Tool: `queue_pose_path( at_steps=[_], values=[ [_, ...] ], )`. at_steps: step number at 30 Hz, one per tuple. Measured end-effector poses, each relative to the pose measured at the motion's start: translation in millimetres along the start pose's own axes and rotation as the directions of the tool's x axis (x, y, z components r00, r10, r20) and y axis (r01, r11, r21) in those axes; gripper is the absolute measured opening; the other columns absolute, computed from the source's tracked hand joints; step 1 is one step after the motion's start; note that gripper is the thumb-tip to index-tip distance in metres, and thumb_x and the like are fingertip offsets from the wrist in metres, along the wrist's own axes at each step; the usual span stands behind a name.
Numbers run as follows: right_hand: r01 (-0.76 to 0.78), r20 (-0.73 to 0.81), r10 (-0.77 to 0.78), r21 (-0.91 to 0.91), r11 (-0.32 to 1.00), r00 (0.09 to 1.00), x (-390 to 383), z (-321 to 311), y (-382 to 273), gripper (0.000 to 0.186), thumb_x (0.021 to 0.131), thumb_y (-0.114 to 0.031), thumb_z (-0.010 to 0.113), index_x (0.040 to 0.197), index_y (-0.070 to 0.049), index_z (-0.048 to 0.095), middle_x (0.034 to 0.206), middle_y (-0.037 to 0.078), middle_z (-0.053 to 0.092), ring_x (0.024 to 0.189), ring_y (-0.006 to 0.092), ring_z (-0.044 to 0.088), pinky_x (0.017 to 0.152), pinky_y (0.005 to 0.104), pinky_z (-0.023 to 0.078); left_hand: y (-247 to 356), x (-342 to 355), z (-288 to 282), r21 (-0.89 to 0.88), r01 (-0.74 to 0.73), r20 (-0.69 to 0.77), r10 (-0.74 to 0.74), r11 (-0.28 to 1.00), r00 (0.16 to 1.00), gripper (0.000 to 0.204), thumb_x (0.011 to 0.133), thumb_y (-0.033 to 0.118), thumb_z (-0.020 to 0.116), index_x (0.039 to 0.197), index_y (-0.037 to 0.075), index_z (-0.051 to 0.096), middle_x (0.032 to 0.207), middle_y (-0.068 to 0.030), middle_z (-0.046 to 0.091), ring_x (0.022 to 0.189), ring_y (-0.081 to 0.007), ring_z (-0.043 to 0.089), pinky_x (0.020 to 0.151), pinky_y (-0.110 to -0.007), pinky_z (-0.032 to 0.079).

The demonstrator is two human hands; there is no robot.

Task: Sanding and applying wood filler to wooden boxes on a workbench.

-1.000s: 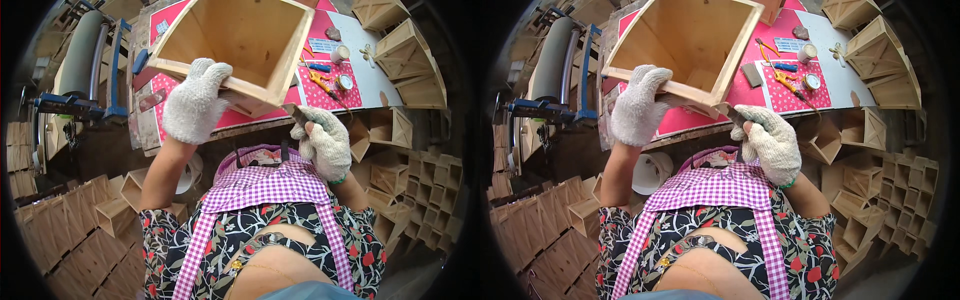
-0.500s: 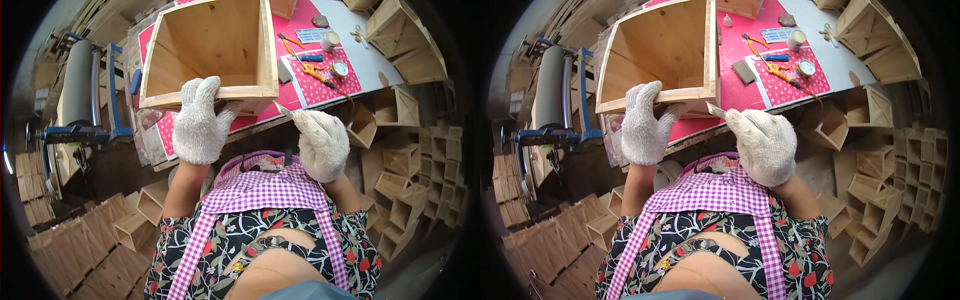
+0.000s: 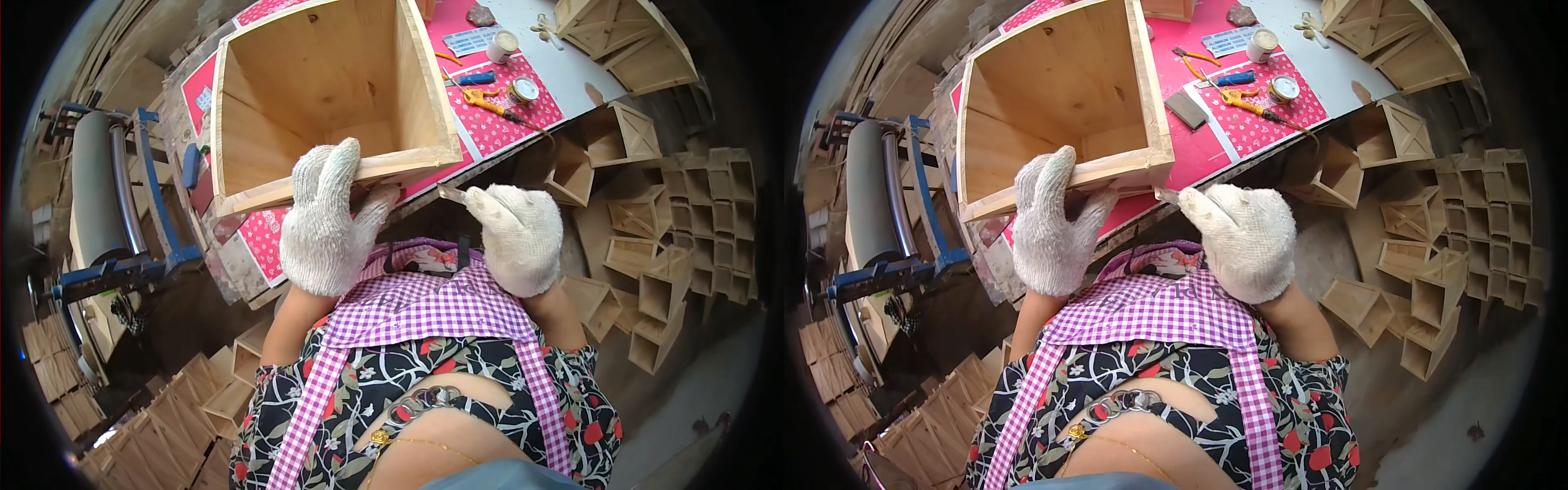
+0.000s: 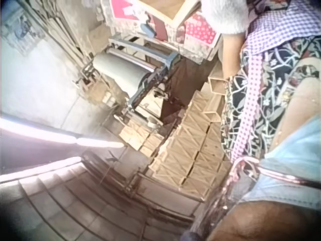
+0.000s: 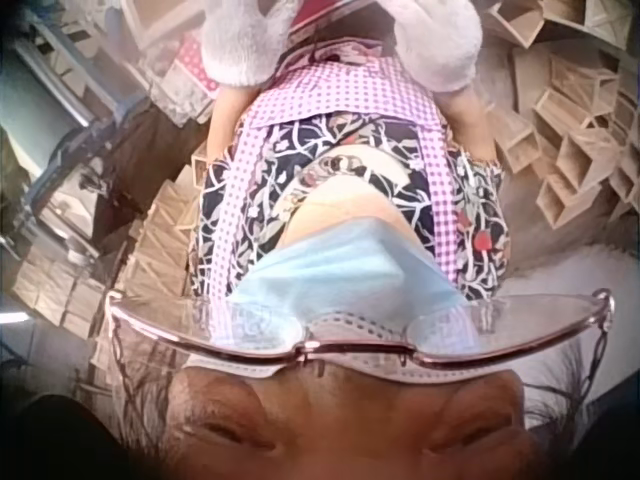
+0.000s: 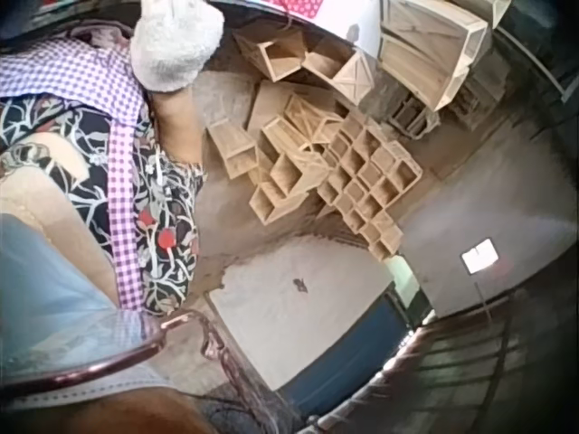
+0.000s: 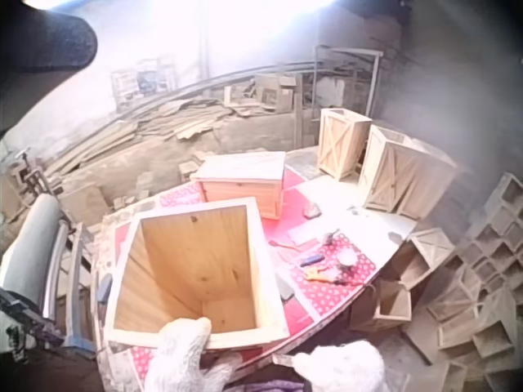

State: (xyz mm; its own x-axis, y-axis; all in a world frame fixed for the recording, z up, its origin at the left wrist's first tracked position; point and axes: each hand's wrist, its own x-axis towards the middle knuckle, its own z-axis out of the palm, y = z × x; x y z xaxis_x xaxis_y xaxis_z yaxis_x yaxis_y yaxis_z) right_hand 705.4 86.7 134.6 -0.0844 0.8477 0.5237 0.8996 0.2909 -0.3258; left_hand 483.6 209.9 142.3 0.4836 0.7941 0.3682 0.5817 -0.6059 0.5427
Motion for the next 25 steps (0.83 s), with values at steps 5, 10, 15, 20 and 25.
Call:
queue_pose_path(
  at_steps=[5, 10, 15, 20, 25],
  values=[
    [-0.215, -0.102, 0.235, 0.178, 0.96, 0.967, 7, -5, -10, 0.046, 0.078, 0.009, 0.068, 0.122, -0.003, 0.071, 0.098, 0.015, 0.071, 0.086, 0.0325, 0.069, 0.077, 0.0393, 0.055, 1, 0, 0, 0.013, -0.001, 0.014, 0.001, 1.0, 1.0, 0.064, 0.078, 0.021, 0.088, 0.131, 0.001, 0.06, 0.122, -0.0207, 0.062, 0.113, -0.0393, 0.061, 0.096, -0.045, 0.051],
    [-0.04, -0.027, 0.039, -0.043, 0.998, 0.999, 23, -8, -7, 0.047, 0.076, -0.002, 0.071, 0.123, -0.005, 0.069, 0.102, 0.011, 0.068, 0.089, 0.0293, 0.066, 0.073, 0.0417, 0.049, 5, -3, -1, 0.004, 0.018, 0.023, -0.018, 1.0, 1.0, 0.064, 0.078, 0.021, 0.088, 0.132, 0.001, 0.059, 0.123, -0.0211, 0.062, 0.115, -0.0397, 0.06, 0.098, -0.045, 0.05],
    [0.047, -0.005, -0.047, -0.055, 0.997, 0.999, 33, -17, -12, 0.043, 0.076, -0.009, 0.071, 0.119, -0.007, 0.072, 0.087, 0.007, 0.064, 0.071, 0.0266, 0.064, 0.058, 0.041, 0.047, 3, -5, 0, -0.005, 0.01, 0.016, -0.01, 1.0, 1.0, 0.064, 0.079, 0.021, 0.088, 0.132, 0.001, 0.059, 0.124, -0.0211, 0.062, 0.117, -0.04, 0.059, 0.099, -0.046, 0.05],
    [0.016, 0.0, -0.016, -0.121, 0.992, 1.0, 29, -20, -17, 0.043, 0.077, -0.009, 0.071, 0.119, -0.006, 0.072, 0.086, 0.005, 0.063, 0.075, 0.0248, 0.063, 0.063, 0.0421, 0.046, 7, -6, -2, 0.032, 0.021, 0.019, -0.021, 0.999, 1.0, 0.063, 0.079, 0.022, 0.087, 0.132, 0.001, 0.059, 0.125, -0.0212, 0.061, 0.118, -0.0402, 0.059, 0.1, -0.046, 0.049],
    [0.01, 0.029, -0.005, -0.152, 0.988, 1.0, 20, -7, -10, 0.053, 0.072, -0.006, 0.073, 0.126, -0.007, 0.07, 0.106, 0.008, 0.064, 0.087, 0.0293, 0.064, 0.075, 0.0441, 0.047, 7, -7, -3, 0.021, 0.044, 0.029, -0.044, 0.999, 0.999, 0.064, 0.08, 0.023, 0.088, 0.133, 0.002, 0.059, 0.126, -0.0211, 0.061, 0.119, -0.0401, 0.058, 0.102, -0.047, 0.048]
  ],
)
